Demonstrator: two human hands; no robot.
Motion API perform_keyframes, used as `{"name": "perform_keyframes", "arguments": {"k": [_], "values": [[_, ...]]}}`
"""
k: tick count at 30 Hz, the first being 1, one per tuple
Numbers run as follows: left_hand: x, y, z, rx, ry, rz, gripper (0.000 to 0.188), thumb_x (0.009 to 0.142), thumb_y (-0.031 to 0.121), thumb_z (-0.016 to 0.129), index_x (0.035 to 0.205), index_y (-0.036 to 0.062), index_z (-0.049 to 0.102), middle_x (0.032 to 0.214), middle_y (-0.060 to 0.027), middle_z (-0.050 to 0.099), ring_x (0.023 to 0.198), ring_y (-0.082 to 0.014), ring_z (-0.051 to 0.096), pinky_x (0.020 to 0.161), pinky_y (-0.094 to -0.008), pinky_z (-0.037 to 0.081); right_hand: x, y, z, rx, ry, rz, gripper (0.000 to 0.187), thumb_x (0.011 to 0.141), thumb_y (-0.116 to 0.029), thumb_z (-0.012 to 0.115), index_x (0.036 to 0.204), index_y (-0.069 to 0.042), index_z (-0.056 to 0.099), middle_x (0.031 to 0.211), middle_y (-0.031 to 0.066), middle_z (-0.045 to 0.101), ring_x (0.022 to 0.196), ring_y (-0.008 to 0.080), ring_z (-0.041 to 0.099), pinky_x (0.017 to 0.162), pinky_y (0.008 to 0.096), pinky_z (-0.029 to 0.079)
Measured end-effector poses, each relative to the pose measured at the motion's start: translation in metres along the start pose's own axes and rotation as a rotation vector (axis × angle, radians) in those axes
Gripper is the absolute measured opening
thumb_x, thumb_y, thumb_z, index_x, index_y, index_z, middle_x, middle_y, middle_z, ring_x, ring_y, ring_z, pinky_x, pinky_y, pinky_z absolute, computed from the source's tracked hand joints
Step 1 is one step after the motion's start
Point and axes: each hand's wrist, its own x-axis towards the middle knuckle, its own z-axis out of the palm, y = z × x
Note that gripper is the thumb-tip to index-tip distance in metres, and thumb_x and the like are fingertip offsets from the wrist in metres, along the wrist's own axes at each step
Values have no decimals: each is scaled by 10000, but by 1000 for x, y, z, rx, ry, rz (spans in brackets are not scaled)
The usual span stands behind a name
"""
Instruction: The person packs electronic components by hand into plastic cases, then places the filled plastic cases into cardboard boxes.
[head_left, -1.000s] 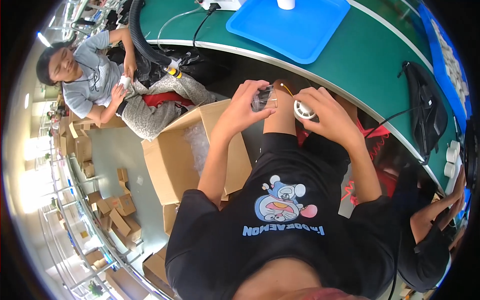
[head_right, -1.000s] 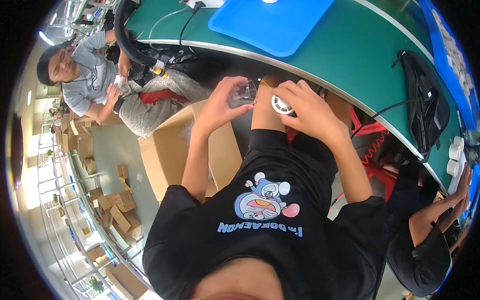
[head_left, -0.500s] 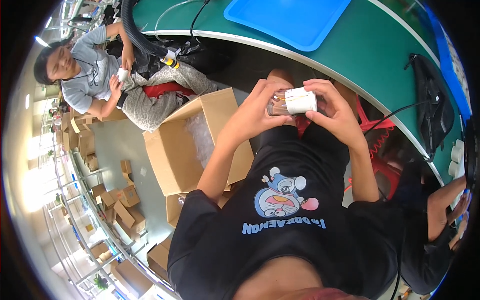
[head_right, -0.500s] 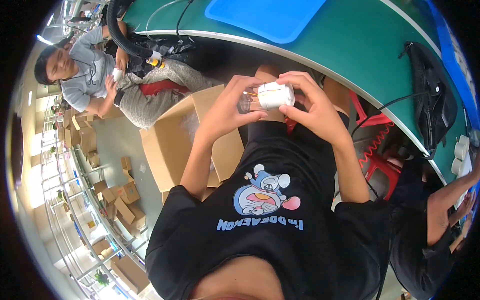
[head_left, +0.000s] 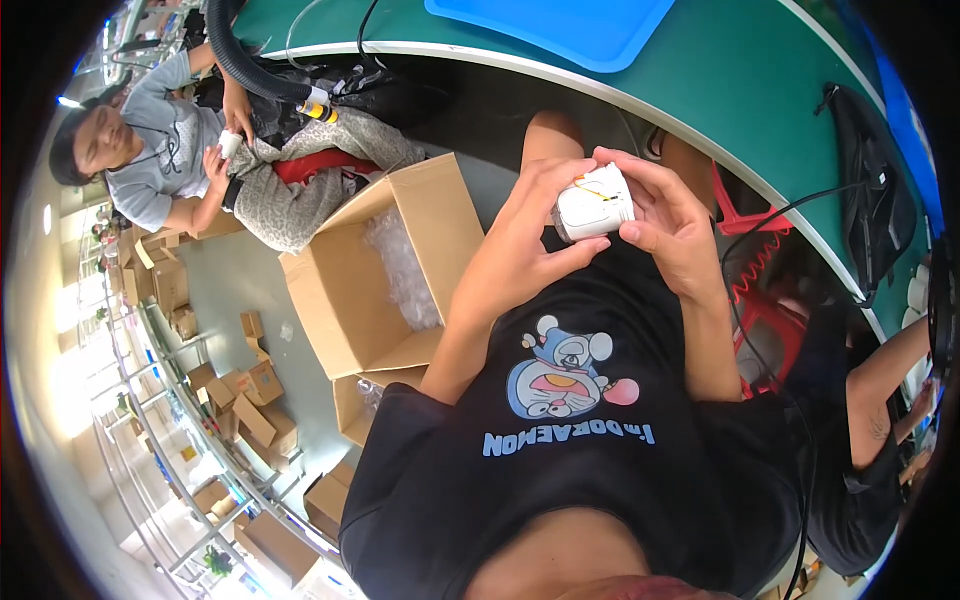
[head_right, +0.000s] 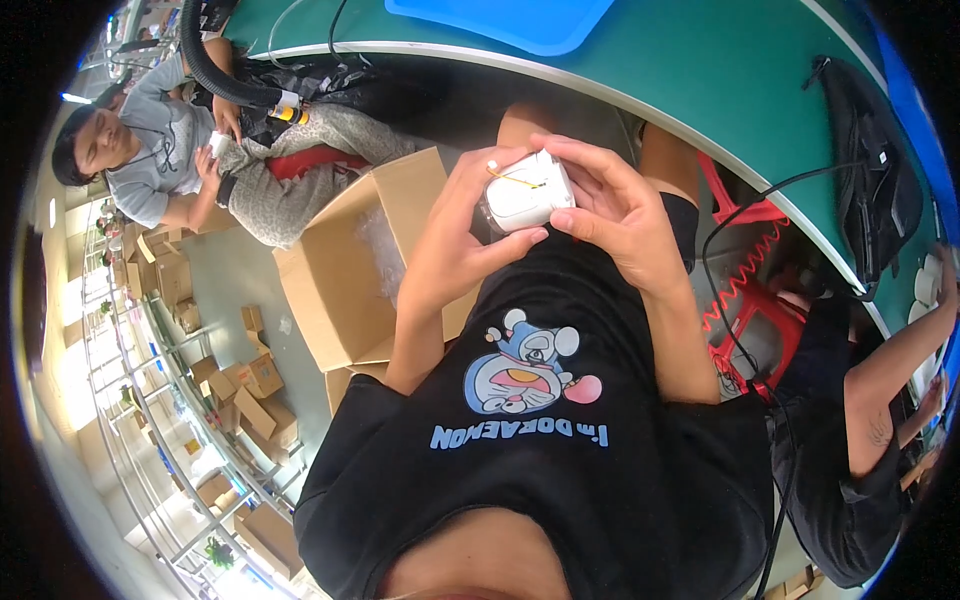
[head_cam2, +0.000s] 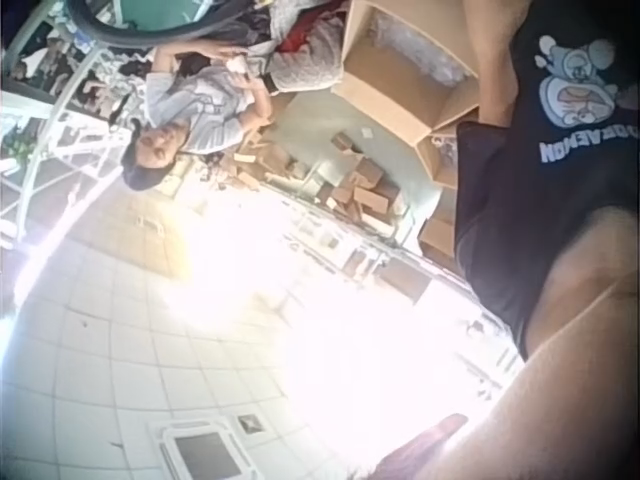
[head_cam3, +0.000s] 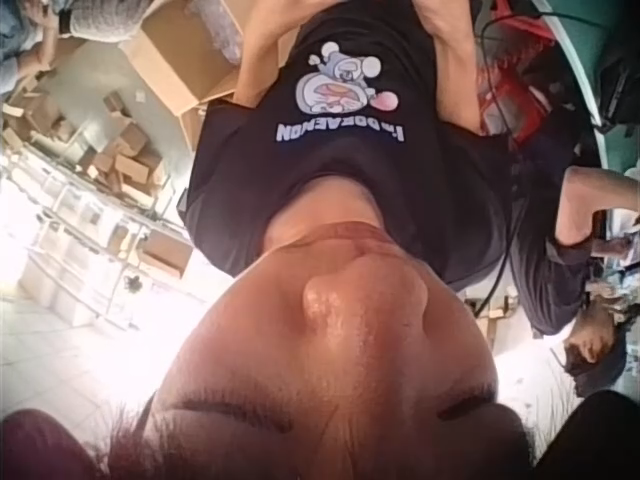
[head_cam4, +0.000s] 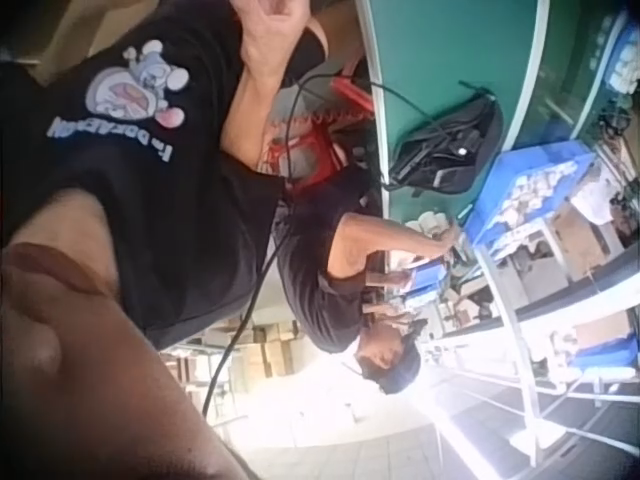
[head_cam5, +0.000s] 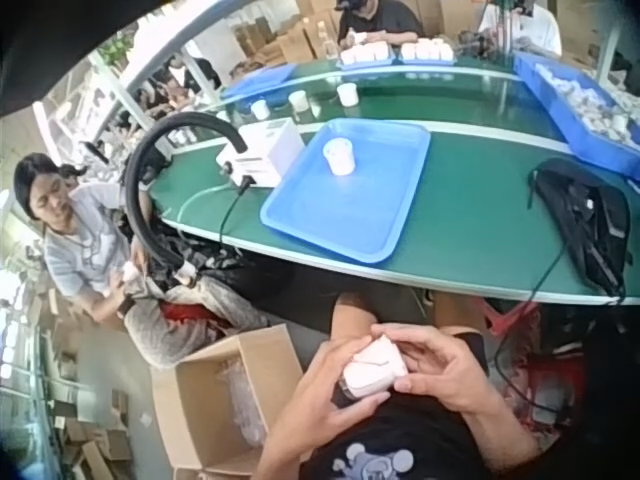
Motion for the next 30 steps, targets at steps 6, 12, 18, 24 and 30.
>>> {"name": "perform_keyframes", "arguments": {"k": [6,12,18,24,30], "values": [[-3,-5,3,23,-20,14,654,717,58,803,1308,38,524,1255,-149,555,1170,-289,548,978,-362,439,-3,4,-7,7,-10,30,596,823,-67,741,1358,12,490,1463,238,430,1361,314,433,1128,430,351],[-6,-10,9,55,17,66,690,714,51,807,1334,48,505,1258,-161,554,1173,-320,545,993,-380,432,-5,6,-8,68,-24,81,568,841,-22,716,1359,21,486,1446,186,470,1364,263,431,1139,385,338],[-8,-12,26,52,91,38,638,740,42,783,1312,50,499,1242,-163,522,1125,-336,539,929,-383,470,-3,5,10,26,80,75,634,834,1,700,1411,10,437,1433,149,471,1293,223,484,1090,349,379],[-2,-14,48,202,313,149,663,697,-1,807,1285,37,505,1196,-187,534,1062,-363,564,834,-406,519,4,2,16,-532,70,-25,768,749,-56,764,1425,-12,402,1321,120,508,1153,216,541,949,296,453],[-3,-23,57,232,339,132,651,704,8,813,1277,27,505,1184,-198,534,1035,-365,572,832,-411,519,8,-4,21,-865,127,12,715,698,-122,781,1330,-13,466,1238,180,584,1102,317,607,905,362,492]]}}
